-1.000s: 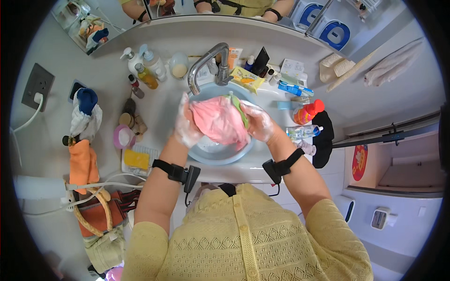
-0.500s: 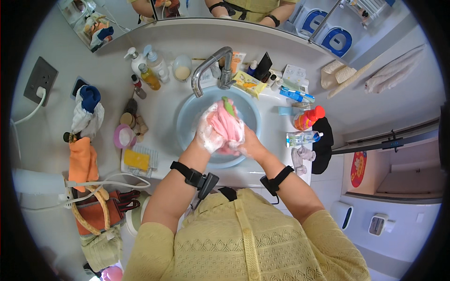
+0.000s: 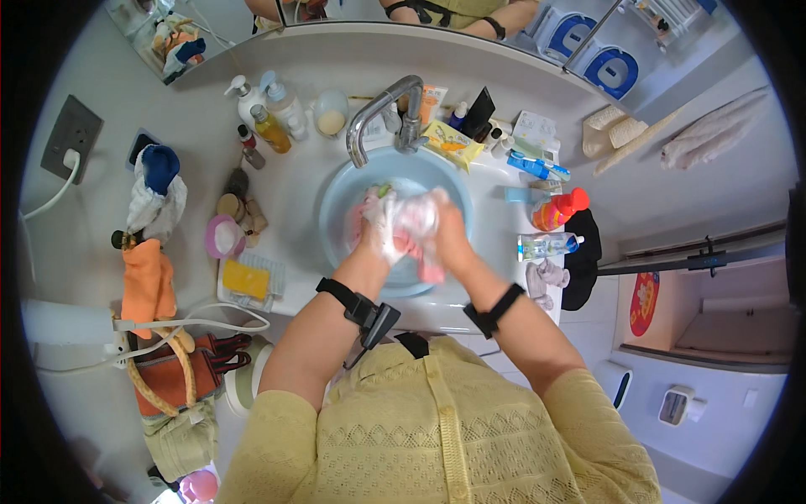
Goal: Hand washing a pink garment in a bathroom sink using soap and water.
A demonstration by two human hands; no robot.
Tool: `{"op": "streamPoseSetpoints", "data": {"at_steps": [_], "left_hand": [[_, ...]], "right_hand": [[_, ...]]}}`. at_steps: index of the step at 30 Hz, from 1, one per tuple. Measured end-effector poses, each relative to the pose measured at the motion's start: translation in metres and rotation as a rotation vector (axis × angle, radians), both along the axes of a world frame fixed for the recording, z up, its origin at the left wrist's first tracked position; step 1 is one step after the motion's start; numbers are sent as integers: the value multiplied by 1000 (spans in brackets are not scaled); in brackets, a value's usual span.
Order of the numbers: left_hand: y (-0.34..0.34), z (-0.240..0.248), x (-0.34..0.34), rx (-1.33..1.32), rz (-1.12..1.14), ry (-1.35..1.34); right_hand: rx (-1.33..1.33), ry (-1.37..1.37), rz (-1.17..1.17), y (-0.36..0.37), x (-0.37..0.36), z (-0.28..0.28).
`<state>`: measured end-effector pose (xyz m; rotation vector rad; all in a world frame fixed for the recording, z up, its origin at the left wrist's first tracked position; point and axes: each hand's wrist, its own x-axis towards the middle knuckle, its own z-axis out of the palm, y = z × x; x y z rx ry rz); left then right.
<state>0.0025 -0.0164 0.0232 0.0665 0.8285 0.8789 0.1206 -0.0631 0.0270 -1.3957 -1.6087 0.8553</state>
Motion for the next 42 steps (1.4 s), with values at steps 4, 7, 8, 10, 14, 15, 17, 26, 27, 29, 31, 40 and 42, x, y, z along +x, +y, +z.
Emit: {"op": "streamPoseSetpoints", "data": {"at_steps": [4,7,8,10,14,15,17,26,27,29,31,40,42], "left_hand": [[3,-21,11,229,-85,30],[3,-18,4,127,-28,127],[2,-19,3,125,-29,127],[1,-24,1,156,-121,-228],[-6,0,13,242,-125,124],[-5,-2,10,231,-126,135],[1,-13,1,229,-134,78],[14,-93,-6,1344,-217,913],[11,-71,3,1348,-237,888],[-1,10,9,-63,-99,-86],[11,-73,4,717,-278,23],[14,-58,-11,321,-198,-16],[6,-32,4,272,-204,81]], "right_hand": [[114,-139,-196,21,1,-14],[202,-119,-100,6,-16,-4],[270,-96,-33,0,-19,0],[206,-159,-65,12,-11,-7],[120,-268,-171,27,0,-12],[144,-272,-151,24,-4,-10],[226,-214,-82,12,-14,-6],[179,-257,-125,19,-24,1],[224,-231,-126,10,-21,-1],[310,-122,-152,11,-15,-10],[275,-236,-165,32,-13,-9],[306,-247,-196,24,-27,-17],[63,-220,-250,35,-15,6]]}}
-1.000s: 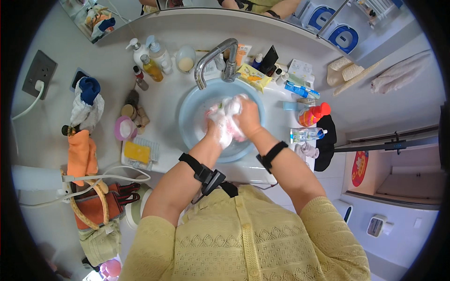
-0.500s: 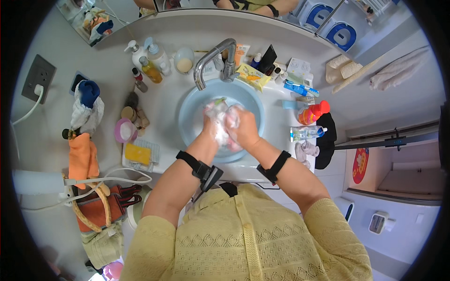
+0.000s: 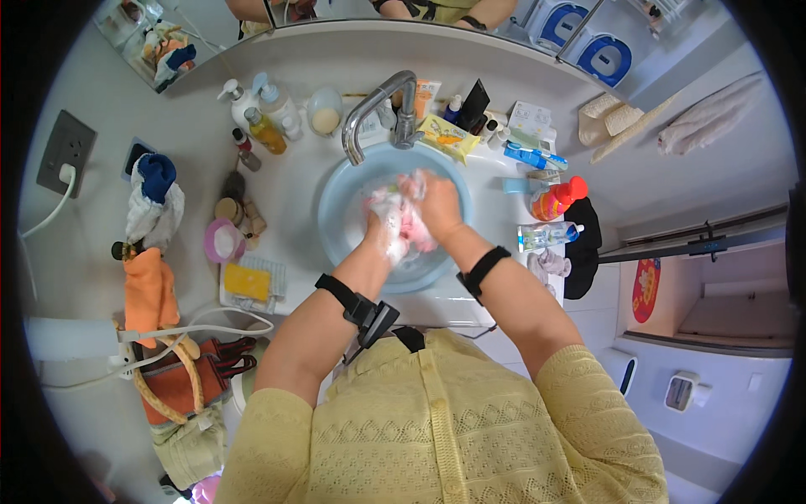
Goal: Hand washing a pink garment in a bathroom sink using soap and water.
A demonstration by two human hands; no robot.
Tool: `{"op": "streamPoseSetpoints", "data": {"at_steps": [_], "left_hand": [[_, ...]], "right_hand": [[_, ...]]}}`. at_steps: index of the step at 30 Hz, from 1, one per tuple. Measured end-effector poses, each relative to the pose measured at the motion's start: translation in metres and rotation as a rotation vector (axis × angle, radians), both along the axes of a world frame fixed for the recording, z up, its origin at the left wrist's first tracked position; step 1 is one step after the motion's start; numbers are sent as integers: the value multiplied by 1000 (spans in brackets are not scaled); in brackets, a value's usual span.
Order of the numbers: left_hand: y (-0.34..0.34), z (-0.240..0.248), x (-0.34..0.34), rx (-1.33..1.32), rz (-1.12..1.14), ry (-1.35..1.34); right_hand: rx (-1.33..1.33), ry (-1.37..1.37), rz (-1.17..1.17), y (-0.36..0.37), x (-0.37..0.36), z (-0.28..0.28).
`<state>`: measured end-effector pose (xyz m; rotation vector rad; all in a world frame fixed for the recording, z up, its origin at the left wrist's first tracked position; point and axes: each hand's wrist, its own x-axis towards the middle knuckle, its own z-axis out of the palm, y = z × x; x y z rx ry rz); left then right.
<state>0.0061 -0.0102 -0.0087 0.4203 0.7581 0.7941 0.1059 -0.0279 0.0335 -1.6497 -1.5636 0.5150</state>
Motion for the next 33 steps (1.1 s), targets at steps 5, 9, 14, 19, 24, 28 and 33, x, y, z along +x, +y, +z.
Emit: {"op": "streamPoseSetpoints", "data": {"at_steps": [5,9,14,19,24,28,33], "left_hand": [[-4,35,0,-238,102,49],[-4,29,0,-138,129,15],[23,10,-27,-60,124,-156],[18,31,-28,-138,155,-239],[-1,24,-6,-41,206,-288],[8,8,-17,-71,193,-214],[4,17,1,-107,336,-132]], "right_hand": [[138,-63,17,-19,-5,-18],[152,-70,52,-3,3,-26],[-348,506,122,1,34,-13],[-561,1063,173,-10,48,-8],[-492,1047,417,-7,41,-18],[-563,1177,245,-34,6,-7],[-220,1227,69,-42,-2,-25]]}}
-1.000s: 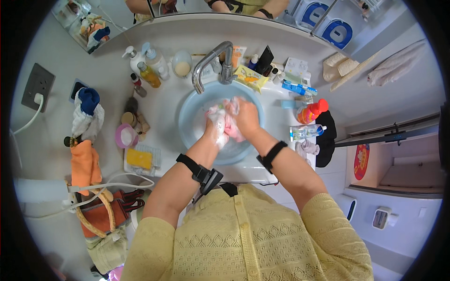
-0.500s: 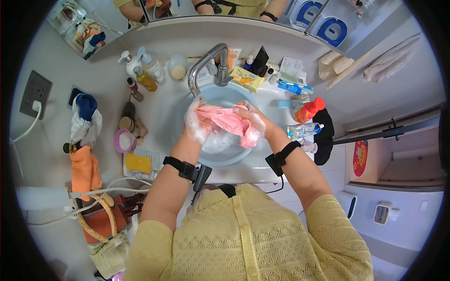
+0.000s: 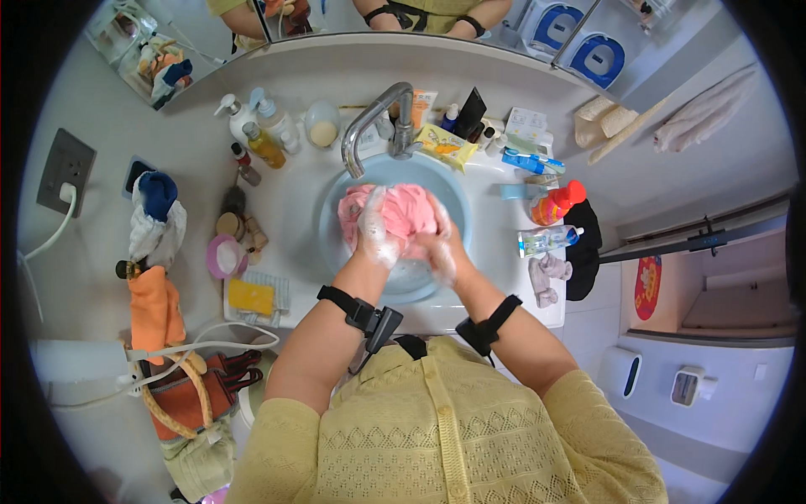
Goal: Hand washing a pink garment in a bathroom sink using soap and water.
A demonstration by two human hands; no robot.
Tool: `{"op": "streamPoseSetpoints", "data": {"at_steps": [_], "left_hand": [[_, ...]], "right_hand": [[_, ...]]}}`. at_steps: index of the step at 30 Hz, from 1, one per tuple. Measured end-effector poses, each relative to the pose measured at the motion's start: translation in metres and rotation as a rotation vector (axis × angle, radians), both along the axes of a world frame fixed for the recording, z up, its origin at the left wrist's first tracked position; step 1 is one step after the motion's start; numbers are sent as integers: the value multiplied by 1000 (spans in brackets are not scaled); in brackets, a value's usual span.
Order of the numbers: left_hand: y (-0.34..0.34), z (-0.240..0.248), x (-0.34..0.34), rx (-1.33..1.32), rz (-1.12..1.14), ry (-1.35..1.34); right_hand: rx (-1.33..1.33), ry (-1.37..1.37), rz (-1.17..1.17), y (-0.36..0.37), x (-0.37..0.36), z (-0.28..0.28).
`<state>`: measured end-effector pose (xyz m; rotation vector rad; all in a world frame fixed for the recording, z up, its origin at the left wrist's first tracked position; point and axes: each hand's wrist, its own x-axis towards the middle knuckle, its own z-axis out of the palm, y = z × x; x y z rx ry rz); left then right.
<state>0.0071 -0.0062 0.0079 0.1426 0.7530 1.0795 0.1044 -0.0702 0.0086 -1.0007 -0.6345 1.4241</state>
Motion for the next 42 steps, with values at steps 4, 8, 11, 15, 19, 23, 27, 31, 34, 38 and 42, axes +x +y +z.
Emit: {"op": "streamPoseSetpoints", "data": {"at_steps": [4,8,11,15,19,23,27,31,34,38,42], "left_hand": [[-6,33,-3,-73,-137,-63],[-5,32,-2,-112,-61,-2],[-2,20,-8,-8,91,-52],[-7,13,-14,-82,-1,-25],[-16,3,9,-130,-110,-51],[-12,7,-7,-181,136,-58],[-6,28,-7,-235,-113,63],[-8,-4,2,-140,-76,14],[-12,13,-8,-51,-239,76],[-14,27,-13,-115,-235,138],[-19,43,-6,-128,-166,71]], "right_hand": [[-159,192,98,15,12,28],[-174,-4,91,14,13,26],[-92,-298,130,-6,10,42],[342,-1005,131,-15,-6,39],[98,-1100,-123,30,-6,26],[337,-1134,-187,29,-18,15],[339,-1127,-138,20,-20,10],[149,-1154,-187,42,-11,9],[234,-1187,-196,27,-21,7],[364,-1129,-141,26,-18,2],[142,-1141,-136,33,-11,2]]}}
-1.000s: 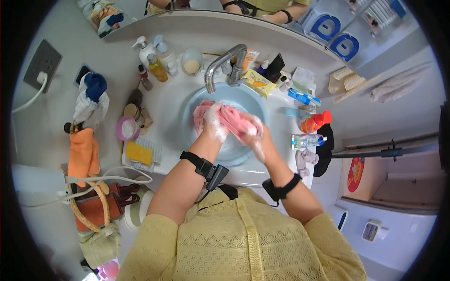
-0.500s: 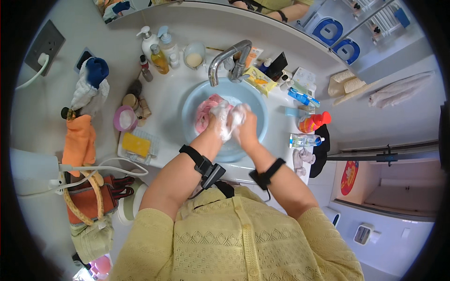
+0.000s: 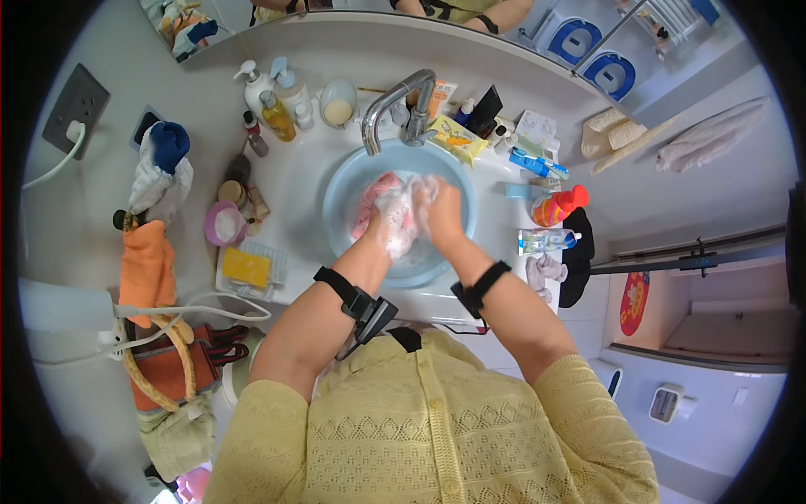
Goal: Hand washing a pink garment in a bathroom sink using soap and water.
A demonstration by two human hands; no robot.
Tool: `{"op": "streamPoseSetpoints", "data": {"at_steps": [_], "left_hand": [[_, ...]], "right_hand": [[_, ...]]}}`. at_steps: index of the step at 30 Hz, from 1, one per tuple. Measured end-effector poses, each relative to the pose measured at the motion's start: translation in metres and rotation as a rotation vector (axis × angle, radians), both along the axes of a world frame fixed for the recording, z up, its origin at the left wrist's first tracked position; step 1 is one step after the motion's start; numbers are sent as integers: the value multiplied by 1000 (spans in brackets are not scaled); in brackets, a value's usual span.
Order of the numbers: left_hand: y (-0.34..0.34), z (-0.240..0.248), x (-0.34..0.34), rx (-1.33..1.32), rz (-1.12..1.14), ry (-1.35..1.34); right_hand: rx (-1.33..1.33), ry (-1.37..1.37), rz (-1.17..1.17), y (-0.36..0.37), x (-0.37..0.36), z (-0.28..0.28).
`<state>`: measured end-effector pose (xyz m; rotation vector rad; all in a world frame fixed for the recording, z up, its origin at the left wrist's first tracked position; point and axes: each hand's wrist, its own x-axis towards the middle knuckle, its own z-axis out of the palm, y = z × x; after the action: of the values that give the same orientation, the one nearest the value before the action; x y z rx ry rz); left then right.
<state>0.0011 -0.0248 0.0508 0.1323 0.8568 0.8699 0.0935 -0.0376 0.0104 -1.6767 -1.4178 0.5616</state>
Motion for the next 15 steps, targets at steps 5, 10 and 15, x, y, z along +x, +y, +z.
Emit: {"op": "streamPoseSetpoints", "data": {"at_steps": [5,10,15], "left_hand": [[4,-34,-19,60,-163,-287],[-4,0,3,-13,-15,-20],[6,-45,-11,160,-159,144]], "right_hand": [[176,-50,60,-17,-20,0],[-13,-71,-73,-4,-2,8],[70,-40,51,-16,-15,16]]}}
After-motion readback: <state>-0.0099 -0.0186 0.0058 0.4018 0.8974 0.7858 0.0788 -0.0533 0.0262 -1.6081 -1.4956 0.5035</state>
